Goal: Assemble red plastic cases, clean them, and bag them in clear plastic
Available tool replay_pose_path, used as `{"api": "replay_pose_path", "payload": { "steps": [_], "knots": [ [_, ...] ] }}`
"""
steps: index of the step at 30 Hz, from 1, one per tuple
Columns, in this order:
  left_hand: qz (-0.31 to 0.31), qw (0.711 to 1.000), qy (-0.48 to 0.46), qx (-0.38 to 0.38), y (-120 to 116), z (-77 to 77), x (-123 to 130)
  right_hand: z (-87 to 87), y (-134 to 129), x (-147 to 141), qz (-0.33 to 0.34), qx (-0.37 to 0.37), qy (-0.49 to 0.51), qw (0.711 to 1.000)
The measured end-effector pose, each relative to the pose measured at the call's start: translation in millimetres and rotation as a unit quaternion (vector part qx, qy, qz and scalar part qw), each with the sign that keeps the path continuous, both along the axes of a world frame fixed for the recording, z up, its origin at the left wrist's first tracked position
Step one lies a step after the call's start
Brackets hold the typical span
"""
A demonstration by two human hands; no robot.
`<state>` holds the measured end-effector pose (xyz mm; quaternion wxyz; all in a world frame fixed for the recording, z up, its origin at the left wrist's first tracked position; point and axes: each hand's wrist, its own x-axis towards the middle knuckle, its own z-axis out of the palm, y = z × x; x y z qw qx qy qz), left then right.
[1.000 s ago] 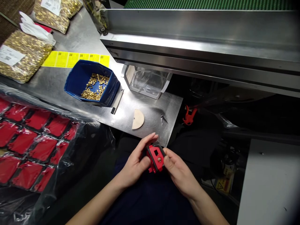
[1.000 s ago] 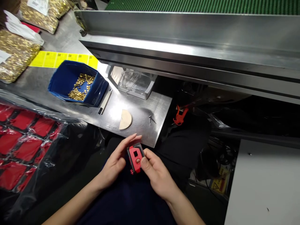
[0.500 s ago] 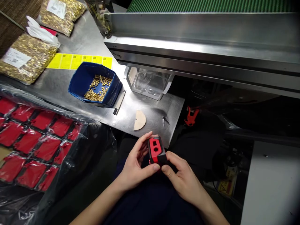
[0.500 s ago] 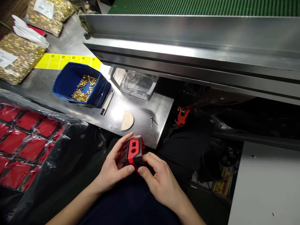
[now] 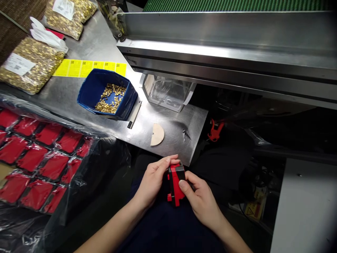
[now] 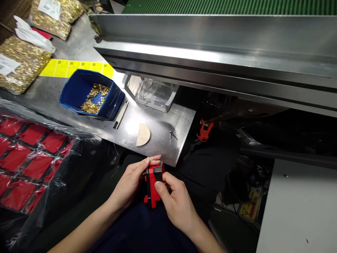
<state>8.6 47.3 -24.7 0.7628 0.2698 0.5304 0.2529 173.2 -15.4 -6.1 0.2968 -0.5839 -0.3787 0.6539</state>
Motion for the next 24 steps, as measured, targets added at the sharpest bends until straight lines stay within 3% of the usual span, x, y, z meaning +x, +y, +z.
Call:
{"api": "replay_pose_path", "payload": {
  "steps": [7, 16, 24],
  "knots": [
    [-0.064, 0.996, -0.044, 0.033, -7, -9.3, -5, -5.9, 8, 2, -0.079, -0.071, 0.123, 0.987],
    [-0.095, 0.991, -0.043, 0.086, -5, -8.4, -10, -10.0, 8, 2, -0.082, -0.084, 0.115, 0.986],
    [-0.036, 0.993, 0.056, 0.098, -10, -23.3, -2, -14.5, 4, 3, -0.035, -0.07, 0.077, 0.994]
  ]
}}
